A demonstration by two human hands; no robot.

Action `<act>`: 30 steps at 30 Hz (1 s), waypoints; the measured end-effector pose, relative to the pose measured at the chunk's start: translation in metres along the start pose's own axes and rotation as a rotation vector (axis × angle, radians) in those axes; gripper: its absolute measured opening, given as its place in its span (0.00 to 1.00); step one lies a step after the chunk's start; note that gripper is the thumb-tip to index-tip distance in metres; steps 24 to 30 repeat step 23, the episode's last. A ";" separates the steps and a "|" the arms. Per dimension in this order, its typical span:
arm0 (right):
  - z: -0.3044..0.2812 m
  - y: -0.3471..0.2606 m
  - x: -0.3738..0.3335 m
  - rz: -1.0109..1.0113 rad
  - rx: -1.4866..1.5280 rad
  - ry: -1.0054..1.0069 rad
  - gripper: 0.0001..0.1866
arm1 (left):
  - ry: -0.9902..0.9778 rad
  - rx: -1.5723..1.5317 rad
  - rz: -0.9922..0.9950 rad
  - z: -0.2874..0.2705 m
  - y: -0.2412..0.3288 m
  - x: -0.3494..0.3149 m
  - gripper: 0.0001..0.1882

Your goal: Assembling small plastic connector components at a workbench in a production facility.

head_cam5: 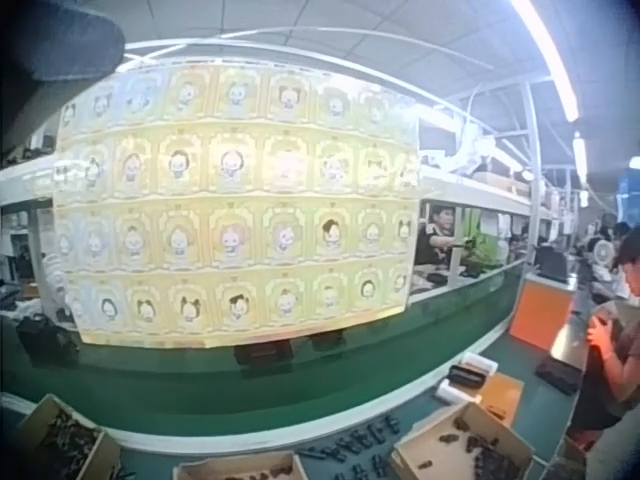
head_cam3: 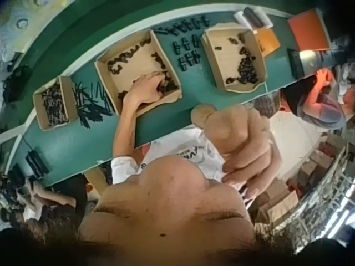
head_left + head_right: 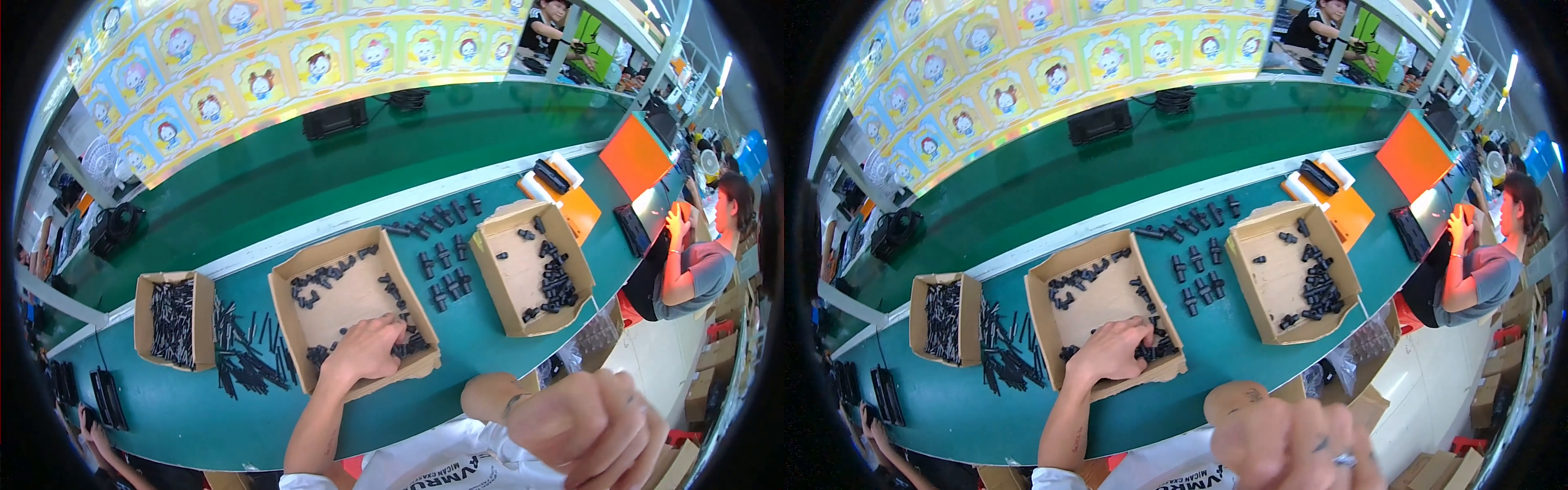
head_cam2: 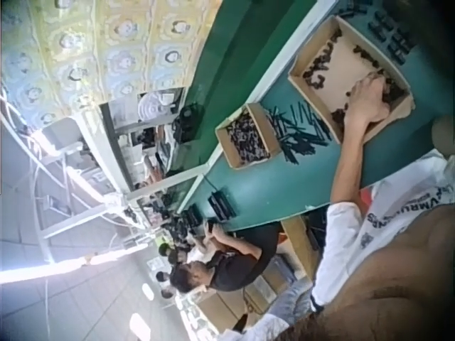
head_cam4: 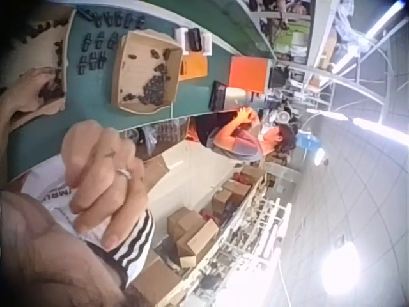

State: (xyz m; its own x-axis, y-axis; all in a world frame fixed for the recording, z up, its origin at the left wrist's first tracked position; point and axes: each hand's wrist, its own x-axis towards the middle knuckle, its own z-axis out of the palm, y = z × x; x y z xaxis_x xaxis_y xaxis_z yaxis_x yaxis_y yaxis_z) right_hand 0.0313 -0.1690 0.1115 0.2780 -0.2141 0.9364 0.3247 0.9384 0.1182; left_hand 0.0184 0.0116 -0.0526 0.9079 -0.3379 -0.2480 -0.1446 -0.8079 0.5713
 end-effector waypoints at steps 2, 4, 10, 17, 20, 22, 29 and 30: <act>0.008 0.000 0.006 -0.104 -0.110 -0.003 0.04 | -0.001 -0.008 0.000 -0.003 0.006 0.001 0.16; 0.001 0.001 0.009 -0.123 -0.022 -0.110 0.02 | -0.007 -0.011 0.005 -0.003 0.005 0.003 0.16; 0.002 -0.005 0.004 -0.181 -0.179 0.005 0.02 | -0.011 -0.007 0.029 0.001 0.005 0.007 0.14; -0.011 0.001 0.004 -0.177 -0.334 0.014 0.04 | -0.022 -0.009 0.004 -0.002 0.009 0.007 0.13; -0.019 -0.012 0.007 -0.088 -0.482 0.001 0.03 | -0.010 0.000 0.057 -0.002 0.011 0.011 0.13; -0.037 -0.023 0.008 -0.016 -0.426 -0.074 0.02 | -0.034 0.024 0.016 -0.001 0.005 0.009 0.13; -0.048 -0.035 0.012 0.200 -0.393 -0.314 0.08 | -0.022 0.021 0.013 -0.002 0.003 0.011 0.13; -0.048 -0.035 0.012 0.200 -0.393 -0.314 0.08 | -0.022 0.021 0.013 -0.002 0.003 0.011 0.13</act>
